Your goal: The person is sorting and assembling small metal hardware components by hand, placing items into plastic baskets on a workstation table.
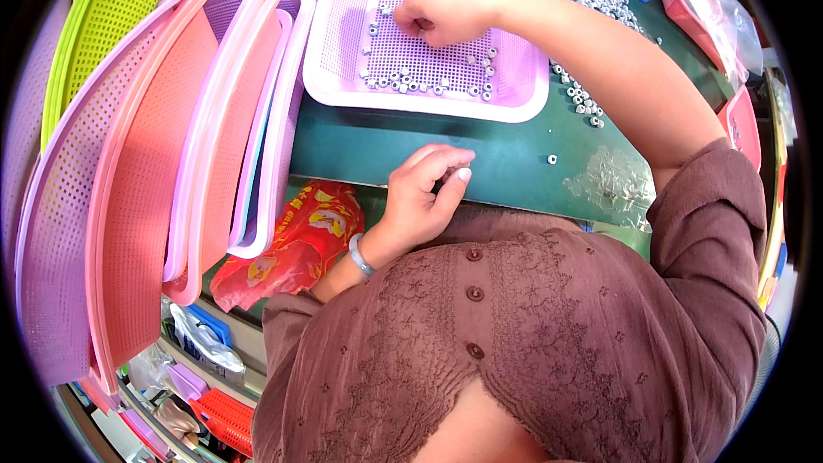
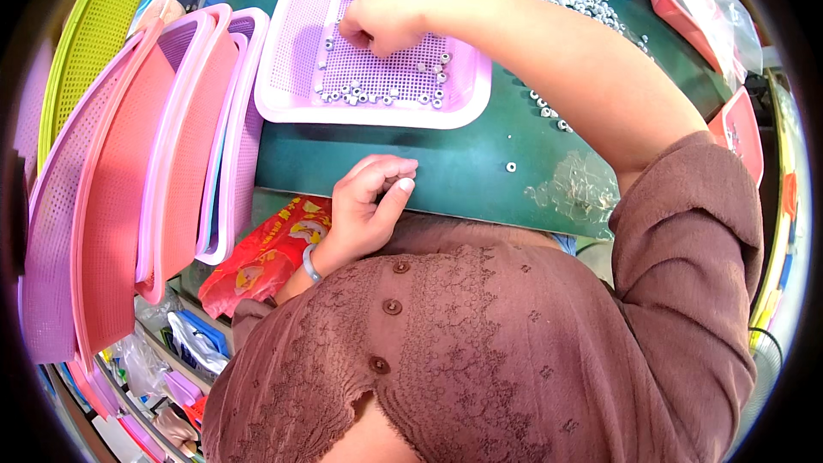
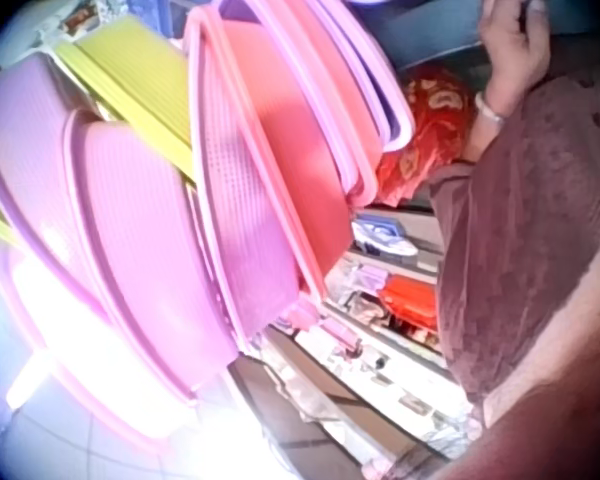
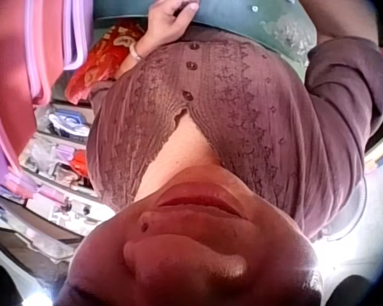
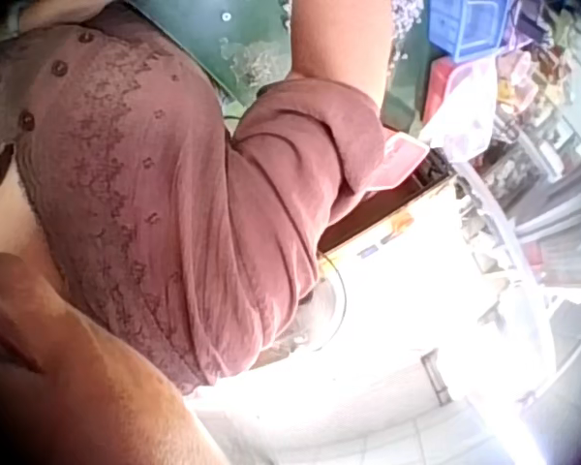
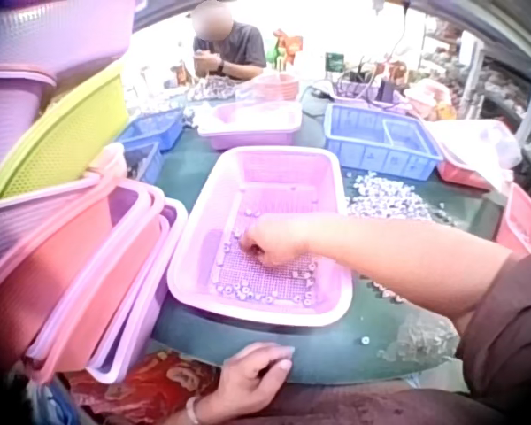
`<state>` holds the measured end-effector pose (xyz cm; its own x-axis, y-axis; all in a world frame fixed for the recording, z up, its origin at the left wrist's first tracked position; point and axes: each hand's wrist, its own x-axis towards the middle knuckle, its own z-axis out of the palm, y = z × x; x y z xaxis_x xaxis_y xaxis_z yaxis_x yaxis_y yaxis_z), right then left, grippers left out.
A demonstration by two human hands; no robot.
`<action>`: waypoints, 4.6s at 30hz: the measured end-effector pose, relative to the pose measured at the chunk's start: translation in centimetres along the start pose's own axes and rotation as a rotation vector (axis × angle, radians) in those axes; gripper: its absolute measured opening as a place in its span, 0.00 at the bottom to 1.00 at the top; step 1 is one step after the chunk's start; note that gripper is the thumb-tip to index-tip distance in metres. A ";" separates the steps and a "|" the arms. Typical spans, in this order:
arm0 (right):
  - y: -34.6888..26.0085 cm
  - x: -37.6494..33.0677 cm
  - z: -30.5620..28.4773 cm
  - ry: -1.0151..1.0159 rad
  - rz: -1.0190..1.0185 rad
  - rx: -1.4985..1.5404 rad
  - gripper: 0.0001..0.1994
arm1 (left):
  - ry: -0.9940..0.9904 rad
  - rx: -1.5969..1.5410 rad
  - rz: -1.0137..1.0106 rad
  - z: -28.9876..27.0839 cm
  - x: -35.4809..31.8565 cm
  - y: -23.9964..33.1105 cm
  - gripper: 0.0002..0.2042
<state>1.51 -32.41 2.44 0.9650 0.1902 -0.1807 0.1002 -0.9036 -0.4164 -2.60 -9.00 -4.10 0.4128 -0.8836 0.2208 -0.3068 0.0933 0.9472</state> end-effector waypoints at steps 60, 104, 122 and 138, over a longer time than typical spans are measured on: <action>-6.6 -22.5 9.8 0.877 0.361 1.066 0.04 | -0.282 -1.102 -0.787 7.8 4.8 4.1 0.12; -7.0 -21.2 11.2 0.941 0.257 1.221 0.05 | -0.241 -0.903 -0.766 7.2 4.9 3.9 0.07; -7.0 -21.2 11.3 0.960 0.279 1.189 0.05 | -0.214 -0.885 -0.757 7.4 4.8 3.9 0.06; -7.4 -20.8 11.2 1.087 0.243 0.671 0.08 | -0.198 -0.810 -0.694 7.2 4.5 4.2 0.06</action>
<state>-22.04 -25.40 -0.72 0.6742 -0.6426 0.3641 0.0605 -0.4432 -0.8944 -8.20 -15.92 -0.75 0.1098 -0.9121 -0.3950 0.6274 -0.2446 0.7393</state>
